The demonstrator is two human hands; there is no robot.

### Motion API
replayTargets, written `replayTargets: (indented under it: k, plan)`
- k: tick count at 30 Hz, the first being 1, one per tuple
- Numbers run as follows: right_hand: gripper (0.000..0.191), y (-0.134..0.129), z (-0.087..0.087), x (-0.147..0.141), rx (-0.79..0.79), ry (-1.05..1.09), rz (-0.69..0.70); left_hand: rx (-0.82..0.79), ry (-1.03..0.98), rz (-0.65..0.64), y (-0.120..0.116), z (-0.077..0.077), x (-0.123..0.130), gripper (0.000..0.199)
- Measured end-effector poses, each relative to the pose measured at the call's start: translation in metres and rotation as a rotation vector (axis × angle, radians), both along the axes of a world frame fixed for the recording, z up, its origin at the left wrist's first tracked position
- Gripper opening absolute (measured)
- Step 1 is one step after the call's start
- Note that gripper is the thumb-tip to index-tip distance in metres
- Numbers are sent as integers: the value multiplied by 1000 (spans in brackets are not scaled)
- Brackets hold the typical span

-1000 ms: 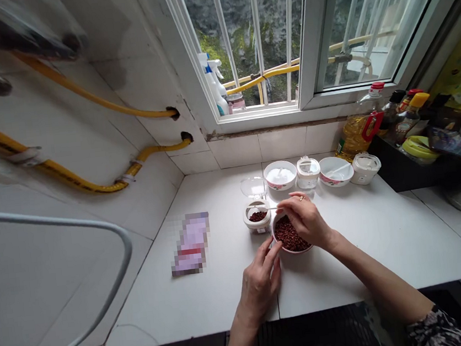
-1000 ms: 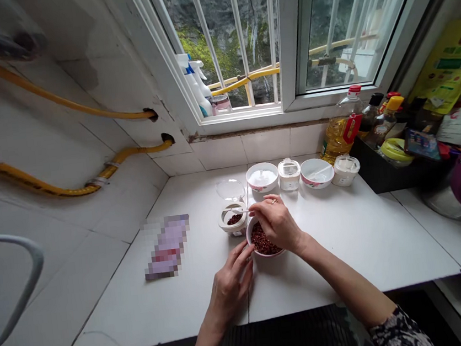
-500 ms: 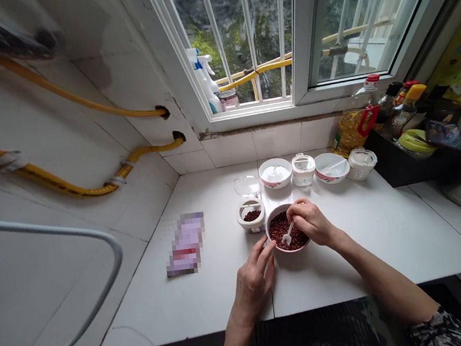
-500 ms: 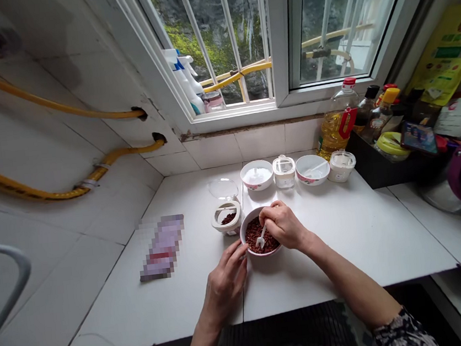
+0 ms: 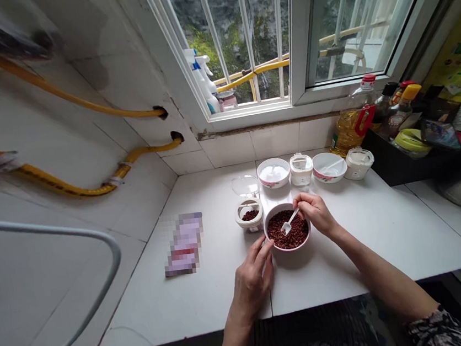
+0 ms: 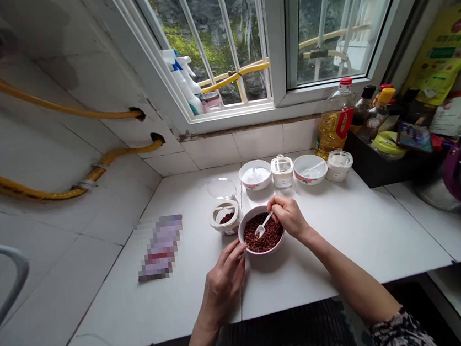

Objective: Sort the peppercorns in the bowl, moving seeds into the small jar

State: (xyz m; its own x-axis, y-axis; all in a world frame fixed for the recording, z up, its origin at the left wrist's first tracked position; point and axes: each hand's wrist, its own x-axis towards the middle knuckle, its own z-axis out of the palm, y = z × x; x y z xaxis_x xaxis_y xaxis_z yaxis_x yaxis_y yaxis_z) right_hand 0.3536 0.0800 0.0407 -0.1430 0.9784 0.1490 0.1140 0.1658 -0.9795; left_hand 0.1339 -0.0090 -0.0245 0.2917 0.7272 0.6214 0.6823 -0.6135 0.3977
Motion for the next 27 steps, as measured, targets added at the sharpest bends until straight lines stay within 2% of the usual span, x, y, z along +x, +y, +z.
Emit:
replayTargets:
  k: [6, 12, 15, 17, 20, 22, 24, 27]
  plan:
    - [13, 4, 3, -2, 8, 69, -52, 22, 2, -9, 1, -1, 0, 45]
    - [16, -2, 6, -24, 121, 66, -31, 18, -8, -12, 2, -3, 0, 44]
    - [15, -6, 7, -34, 277, -52, -60, 9, -3, -20, 1, -2, 0, 45]
    - [14, -8, 7, -39, 453, -193, -59, 12, 0, -25, 1, -2, 0, 45]
    - [21, -7, 6, -41, 714, -388, 18, 16, 2, -21, 1, -1, 0, 46]
    - [24, -7, 6, -40, 797, -451, 52, 17, 5, -19, 1, -1, 0, 46]
    - [23, -6, 8, -35, 796, -446, 34, 23, 5, -19, 2, -1, 1, 46]
    - [20, -5, 12, -20, 704, -380, -38, 32, 0, -14, 2, -2, 0, 45]
